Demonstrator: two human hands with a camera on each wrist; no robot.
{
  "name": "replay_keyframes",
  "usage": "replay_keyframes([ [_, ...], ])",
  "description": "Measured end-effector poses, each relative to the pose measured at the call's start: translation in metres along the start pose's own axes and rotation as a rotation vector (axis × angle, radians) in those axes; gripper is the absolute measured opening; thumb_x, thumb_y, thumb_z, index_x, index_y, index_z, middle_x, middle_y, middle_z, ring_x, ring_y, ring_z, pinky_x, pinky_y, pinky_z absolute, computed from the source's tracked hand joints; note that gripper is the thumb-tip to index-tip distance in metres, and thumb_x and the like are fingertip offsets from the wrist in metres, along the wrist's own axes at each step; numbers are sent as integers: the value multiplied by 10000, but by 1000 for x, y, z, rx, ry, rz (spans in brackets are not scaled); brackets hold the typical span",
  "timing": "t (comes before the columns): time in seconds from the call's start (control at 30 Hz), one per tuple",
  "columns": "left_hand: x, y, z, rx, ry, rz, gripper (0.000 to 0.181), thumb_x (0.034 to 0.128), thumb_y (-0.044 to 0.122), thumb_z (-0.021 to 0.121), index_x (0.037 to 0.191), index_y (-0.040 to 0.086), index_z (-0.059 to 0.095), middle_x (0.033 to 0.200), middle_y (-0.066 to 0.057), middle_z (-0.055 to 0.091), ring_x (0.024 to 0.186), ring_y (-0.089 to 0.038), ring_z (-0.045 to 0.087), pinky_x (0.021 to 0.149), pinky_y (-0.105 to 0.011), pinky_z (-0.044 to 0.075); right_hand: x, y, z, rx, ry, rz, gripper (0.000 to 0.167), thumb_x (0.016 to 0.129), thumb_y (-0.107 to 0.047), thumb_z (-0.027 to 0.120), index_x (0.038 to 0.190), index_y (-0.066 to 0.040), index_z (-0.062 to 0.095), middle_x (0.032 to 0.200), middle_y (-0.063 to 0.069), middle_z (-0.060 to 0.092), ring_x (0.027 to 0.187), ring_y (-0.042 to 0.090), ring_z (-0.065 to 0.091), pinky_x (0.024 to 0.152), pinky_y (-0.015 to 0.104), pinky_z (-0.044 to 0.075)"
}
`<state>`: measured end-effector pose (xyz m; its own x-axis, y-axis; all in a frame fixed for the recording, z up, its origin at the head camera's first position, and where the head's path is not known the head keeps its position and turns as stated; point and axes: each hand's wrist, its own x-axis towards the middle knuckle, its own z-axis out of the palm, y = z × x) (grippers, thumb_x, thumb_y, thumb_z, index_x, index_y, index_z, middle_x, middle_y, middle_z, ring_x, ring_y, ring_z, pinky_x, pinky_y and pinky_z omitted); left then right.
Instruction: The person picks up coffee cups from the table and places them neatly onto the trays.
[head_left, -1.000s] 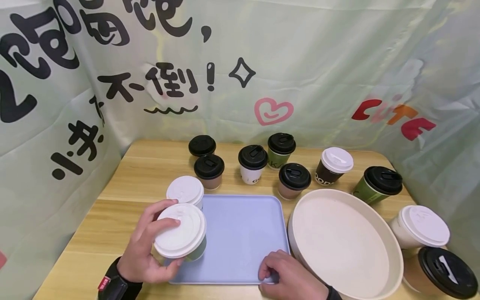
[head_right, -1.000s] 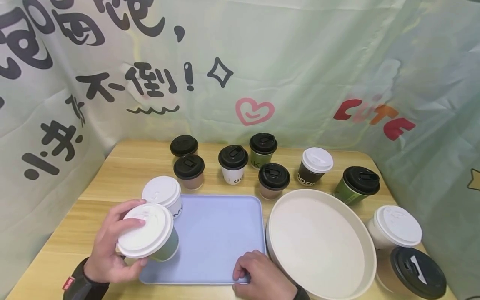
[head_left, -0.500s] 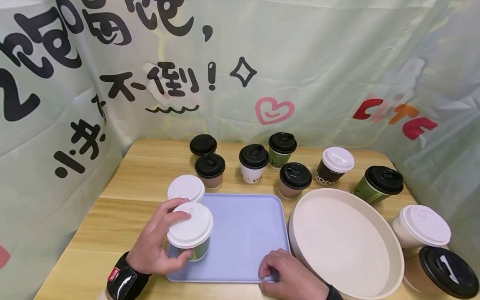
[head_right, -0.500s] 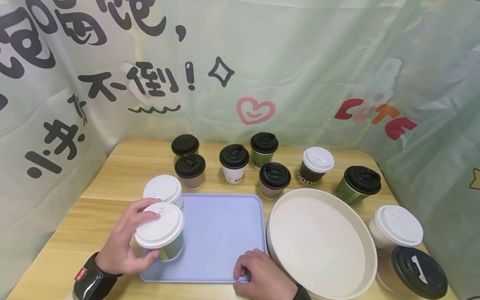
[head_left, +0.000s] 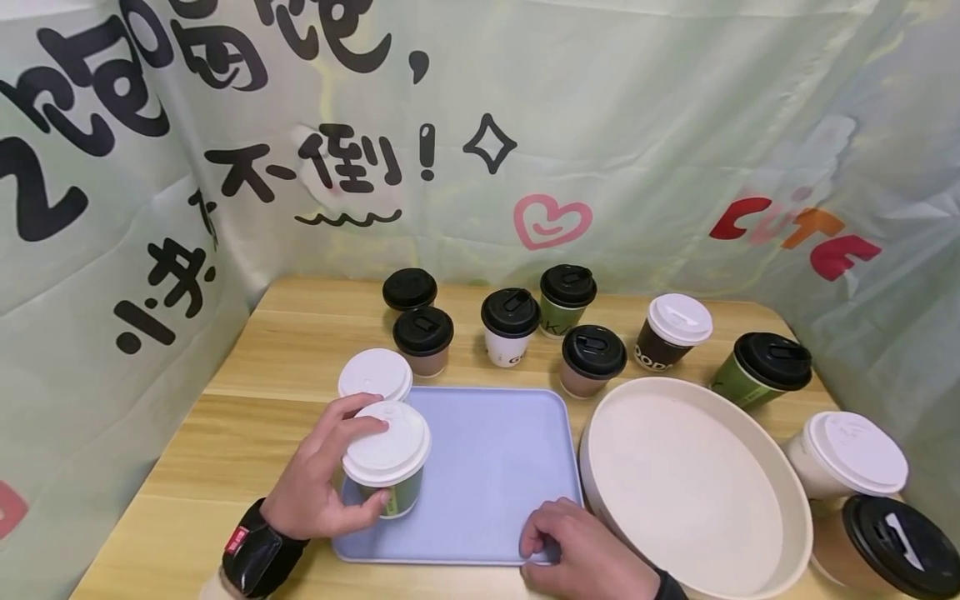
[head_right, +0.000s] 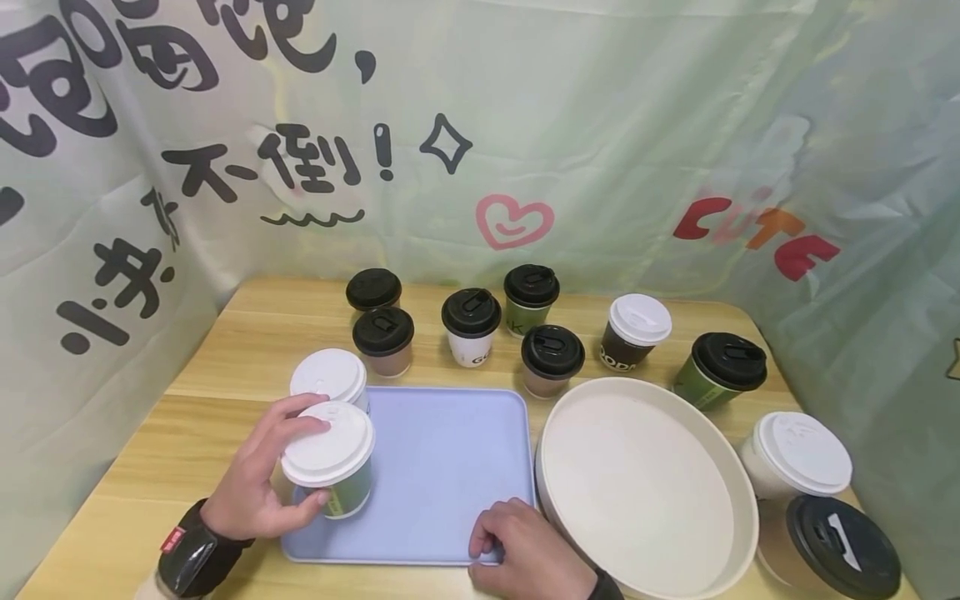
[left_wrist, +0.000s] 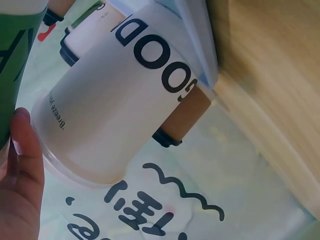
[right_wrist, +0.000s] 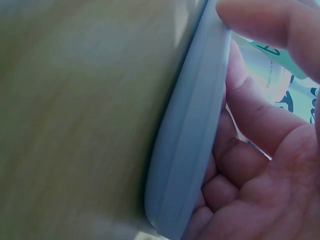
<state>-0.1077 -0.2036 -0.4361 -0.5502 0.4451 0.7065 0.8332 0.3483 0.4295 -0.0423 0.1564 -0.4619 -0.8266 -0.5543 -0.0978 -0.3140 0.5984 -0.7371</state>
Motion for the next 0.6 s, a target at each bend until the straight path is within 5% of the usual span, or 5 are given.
replay_keyframes([
  [0.6,0,0,1,23,0,20,608,837,493,750,1230,46,623,1375,-221,529,1188,-287,573,1081,-202,393,1,0,0,8,-7,6,161,824,-220,803,861,-286,661,832,-207,539,820,-2,473,698,213,418],
])
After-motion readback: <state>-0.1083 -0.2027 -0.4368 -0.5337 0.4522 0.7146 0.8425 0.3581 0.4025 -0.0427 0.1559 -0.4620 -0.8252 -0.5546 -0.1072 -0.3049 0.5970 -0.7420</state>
